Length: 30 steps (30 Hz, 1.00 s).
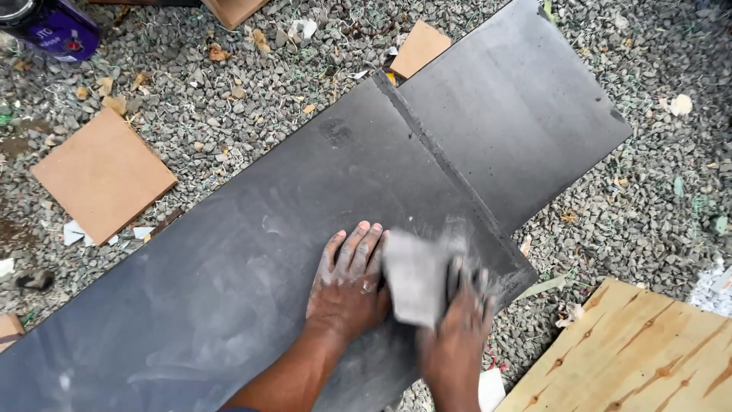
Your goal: The person sands a large dark gray rectangular slab with a sanding block, moving back and forth across the surface and along the edges. The person holds the slab steady with one hand while sanding with the other.
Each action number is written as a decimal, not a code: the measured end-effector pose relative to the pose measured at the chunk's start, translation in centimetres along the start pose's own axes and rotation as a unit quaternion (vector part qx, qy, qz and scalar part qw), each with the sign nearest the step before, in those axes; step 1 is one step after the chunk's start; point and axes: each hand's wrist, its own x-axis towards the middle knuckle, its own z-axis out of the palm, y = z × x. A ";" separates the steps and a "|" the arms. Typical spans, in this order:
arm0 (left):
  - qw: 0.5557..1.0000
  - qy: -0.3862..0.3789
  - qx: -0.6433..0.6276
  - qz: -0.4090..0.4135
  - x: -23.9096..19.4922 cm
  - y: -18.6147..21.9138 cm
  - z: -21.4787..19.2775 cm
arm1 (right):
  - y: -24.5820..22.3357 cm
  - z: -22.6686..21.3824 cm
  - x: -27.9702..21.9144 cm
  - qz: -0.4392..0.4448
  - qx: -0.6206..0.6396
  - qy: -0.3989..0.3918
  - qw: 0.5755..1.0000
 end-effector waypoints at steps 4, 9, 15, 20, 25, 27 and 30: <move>0.998 -0.010 0.060 0.024 -0.4 -0.5 -0.2 | 1.0 2.2 -3.4 0.077 -0.040 0.007 0.996; 0.995 -0.080 0.050 0.015 -1.0 -0.5 0.6 | -0.1 -0.3 -0.5 0.040 -0.002 -0.038 0.998; 0.999 0.036 0.017 0.014 0.2 0.0 -0.8 | 2.3 1.9 -0.1 0.021 -0.035 0.016 0.999; 0.999 -0.002 0.032 0.024 -0.4 -0.2 -0.1 | 4.1 4.3 -3.7 0.053 -0.120 0.072 0.989; 0.999 0.044 -0.016 0.021 0.3 -0.3 -0.9 | 2.5 2.3 0.5 0.020 -0.069 0.027 0.997; 0.999 0.040 -0.018 0.014 0.3 -0.1 -1.3 | -0.3 -0.2 2.1 0.111 0.043 -0.051 0.992; 0.998 0.056 -0.022 0.024 0.3 -0.3 -0.9 | 2.7 2.4 -4.5 0.084 -0.050 0.002 0.995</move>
